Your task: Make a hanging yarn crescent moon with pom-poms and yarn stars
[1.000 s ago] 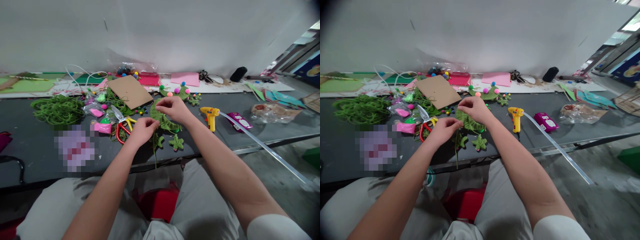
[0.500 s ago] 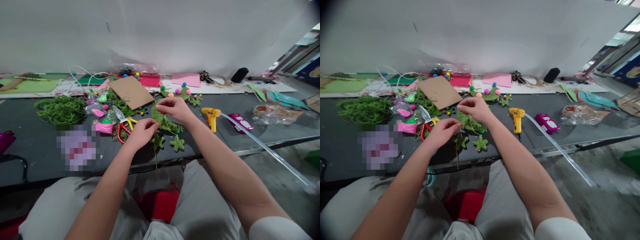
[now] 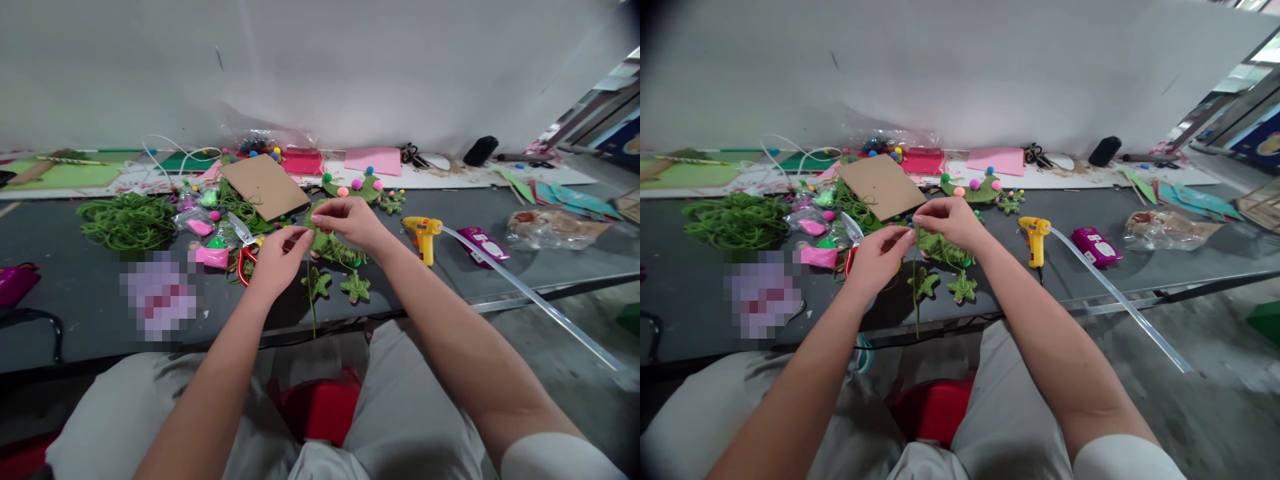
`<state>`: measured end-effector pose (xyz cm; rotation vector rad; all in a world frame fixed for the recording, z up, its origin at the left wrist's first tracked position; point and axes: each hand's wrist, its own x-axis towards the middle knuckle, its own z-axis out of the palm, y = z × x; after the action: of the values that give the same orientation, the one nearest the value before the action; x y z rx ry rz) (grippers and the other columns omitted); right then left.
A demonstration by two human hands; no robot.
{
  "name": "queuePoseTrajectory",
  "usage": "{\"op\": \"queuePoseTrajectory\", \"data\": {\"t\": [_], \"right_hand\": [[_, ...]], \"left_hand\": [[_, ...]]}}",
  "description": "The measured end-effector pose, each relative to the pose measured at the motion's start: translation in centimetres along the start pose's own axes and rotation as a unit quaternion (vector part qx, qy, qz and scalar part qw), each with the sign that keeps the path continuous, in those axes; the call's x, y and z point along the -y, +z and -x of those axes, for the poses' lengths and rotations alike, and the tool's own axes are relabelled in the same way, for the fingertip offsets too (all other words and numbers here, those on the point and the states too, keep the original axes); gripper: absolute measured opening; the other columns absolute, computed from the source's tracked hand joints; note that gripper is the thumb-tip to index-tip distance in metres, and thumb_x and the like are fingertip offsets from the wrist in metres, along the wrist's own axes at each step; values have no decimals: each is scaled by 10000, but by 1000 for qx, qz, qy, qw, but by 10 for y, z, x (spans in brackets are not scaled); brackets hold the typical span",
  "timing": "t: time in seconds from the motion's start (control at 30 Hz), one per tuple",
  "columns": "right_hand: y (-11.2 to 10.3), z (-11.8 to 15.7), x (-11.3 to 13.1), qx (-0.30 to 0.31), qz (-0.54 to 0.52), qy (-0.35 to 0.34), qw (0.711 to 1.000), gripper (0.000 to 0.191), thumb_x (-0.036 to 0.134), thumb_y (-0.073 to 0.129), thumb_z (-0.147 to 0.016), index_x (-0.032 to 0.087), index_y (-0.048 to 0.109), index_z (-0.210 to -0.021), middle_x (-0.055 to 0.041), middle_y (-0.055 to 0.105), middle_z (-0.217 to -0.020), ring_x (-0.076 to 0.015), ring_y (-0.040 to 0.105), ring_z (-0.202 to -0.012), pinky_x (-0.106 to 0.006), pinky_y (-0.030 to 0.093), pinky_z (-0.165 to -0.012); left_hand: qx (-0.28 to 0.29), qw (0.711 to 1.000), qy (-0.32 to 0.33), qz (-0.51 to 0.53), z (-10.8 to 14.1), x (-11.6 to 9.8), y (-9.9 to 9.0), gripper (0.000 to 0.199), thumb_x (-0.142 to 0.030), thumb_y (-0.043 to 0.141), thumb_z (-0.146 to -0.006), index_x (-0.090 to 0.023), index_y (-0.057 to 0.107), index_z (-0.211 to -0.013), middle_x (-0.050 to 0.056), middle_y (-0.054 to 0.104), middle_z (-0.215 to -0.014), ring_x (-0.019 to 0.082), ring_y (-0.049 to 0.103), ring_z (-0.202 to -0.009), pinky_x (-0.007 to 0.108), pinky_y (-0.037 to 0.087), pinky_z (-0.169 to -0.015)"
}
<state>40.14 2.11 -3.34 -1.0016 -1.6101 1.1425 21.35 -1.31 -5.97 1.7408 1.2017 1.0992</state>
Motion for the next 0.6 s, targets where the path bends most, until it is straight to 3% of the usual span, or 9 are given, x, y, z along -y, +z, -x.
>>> {"op": "queuePoseTrajectory", "data": {"t": [0.3, 0.6], "right_hand": [[3, -3, -2, 12, -27, -6, 1000, 232, 325, 794, -754, 124, 736, -853, -31, 712, -744, -114, 620, -661, -267, 512, -661], [-3, -30, -23, 1, 64, -10, 998, 208, 308, 748, -758, 124, 728, -852, -47, 716, -764, -138, 624, -686, -290, 496, -676]], "left_hand": [[22, 998, -12, 50, -18, 3, 4, 301, -419, 729, -804, -139, 761, -910, 70, 767, -854, 183, 672, -751, 272, 501, -692], [28, 998, -56, 19, -42, 18, 1, 259, -385, 676, -807, -134, 732, -831, 40, 720, -754, 138, 570, -624, 253, 435, -610]]}}
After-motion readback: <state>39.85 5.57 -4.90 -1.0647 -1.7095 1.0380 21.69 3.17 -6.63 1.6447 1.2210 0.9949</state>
